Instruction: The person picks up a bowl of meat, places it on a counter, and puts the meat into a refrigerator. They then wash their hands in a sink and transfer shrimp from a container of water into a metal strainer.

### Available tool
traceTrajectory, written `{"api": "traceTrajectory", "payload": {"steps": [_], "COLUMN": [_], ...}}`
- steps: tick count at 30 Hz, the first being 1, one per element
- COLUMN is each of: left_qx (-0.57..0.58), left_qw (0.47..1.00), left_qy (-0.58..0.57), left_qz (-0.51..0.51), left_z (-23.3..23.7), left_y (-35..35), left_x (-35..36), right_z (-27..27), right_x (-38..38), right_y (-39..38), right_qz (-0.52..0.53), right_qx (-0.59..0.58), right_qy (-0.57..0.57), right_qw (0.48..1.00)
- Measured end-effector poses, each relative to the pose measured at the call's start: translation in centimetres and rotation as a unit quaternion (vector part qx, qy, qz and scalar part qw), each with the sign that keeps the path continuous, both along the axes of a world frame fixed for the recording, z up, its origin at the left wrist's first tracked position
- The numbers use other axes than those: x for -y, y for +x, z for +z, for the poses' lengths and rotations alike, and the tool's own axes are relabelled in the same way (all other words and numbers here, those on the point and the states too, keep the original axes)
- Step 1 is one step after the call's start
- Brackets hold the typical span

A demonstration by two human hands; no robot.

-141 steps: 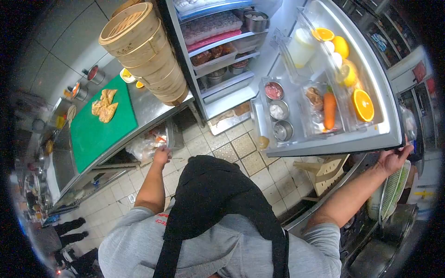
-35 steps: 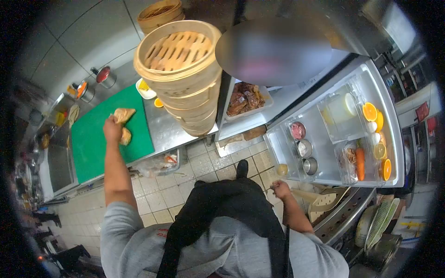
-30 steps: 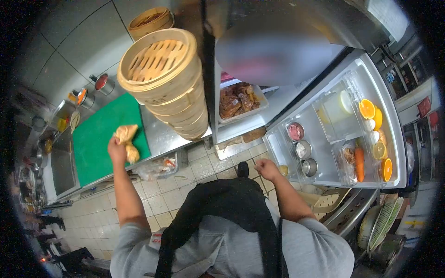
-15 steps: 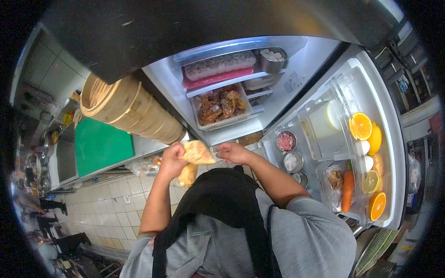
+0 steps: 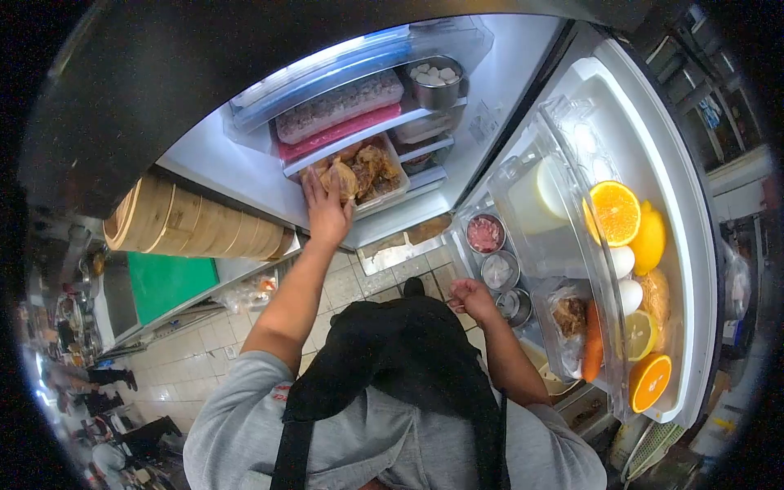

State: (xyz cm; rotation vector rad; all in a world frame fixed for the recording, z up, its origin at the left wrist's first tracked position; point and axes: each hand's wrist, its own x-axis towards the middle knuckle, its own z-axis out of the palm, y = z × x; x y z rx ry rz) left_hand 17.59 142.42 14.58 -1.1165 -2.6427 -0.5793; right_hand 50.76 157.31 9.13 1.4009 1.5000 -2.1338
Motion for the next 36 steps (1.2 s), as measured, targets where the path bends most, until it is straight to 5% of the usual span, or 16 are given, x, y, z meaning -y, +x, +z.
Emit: {"api": "traceTrajectory", "payload": {"steps": [3, 9, 13, 17, 18, 19, 20, 22, 24, 27, 32, 34, 36], "left_qx": [0.095, 0.093, 0.240, 0.215, 0.218, 0.132, 0.044, 0.098, 0.164, 0.305, 0.394, 0.480, 0.436], "left_qw": [0.993, 0.985, 0.970, 0.977, 0.976, 0.990, 0.995, 0.980, 0.974, 0.946, 0.917, 0.860, 0.876], "left_qy": [-0.056, -0.142, 0.017, -0.003, -0.004, 0.024, 0.054, 0.088, 0.069, 0.080, 0.017, -0.027, -0.096], "left_qz": [0.038, 0.023, 0.021, 0.009, 0.002, -0.032, -0.065, -0.147, -0.140, -0.079, 0.065, 0.168, 0.185], "left_z": [-1.1, -2.1, -2.8, -1.0, -1.3, -1.9, -2.3, -1.8, -3.3, -7.2, -14.1, -14.8, -14.8], "left_y": [2.4, -0.9, -6.6, -5.1, -4.0, -2.8, -1.5, 1.1, 4.1, 7.2, 10.3, 11.6, 13.0], "left_x": [0.1, -3.1, -6.7, -5.9, -4.6, -3.0, -1.1, 3.8, 9.7, 19.0, 36.1, 42.1, 46.5], "right_z": [-0.7, -4.8, -8.3, -7.9, -11.1, -9.9, -5.7, 3.1, 7.0, 5.3, 4.2, 2.8, 0.1], "right_x": [0.2, 1.9, 4.8, 6.1, 5.2, 4.3, 2.8, 0.4, -1.8, -4.0, 0.8, 3.2, 5.8], "right_y": [0.4, 3.6, 12.5, 24.7, 30.7, 33.7, 33.7, 29.4, 26.7, 26.3, 27.8, 28.2, 27.7], "right_qz": [-0.014, -0.011, -0.056, -0.358, -0.389, -0.500, -0.535, -0.655, -0.641, -0.658, -0.603, -0.577, -0.513], "right_qx": [0.002, 0.025, 0.152, 0.195, 0.161, -0.042, -0.121, -0.037, -0.158, -0.176, -0.107, -0.085, -0.106], "right_qy": [-0.006, 0.008, -0.039, -0.115, -0.049, -0.002, 0.071, 0.187, 0.180, 0.205, 0.189, 0.139, 0.115], "right_qw": [1.000, 1.000, 0.986, 0.906, 0.906, 0.865, 0.833, 0.732, 0.729, 0.703, 0.768, 0.800, 0.844]}}
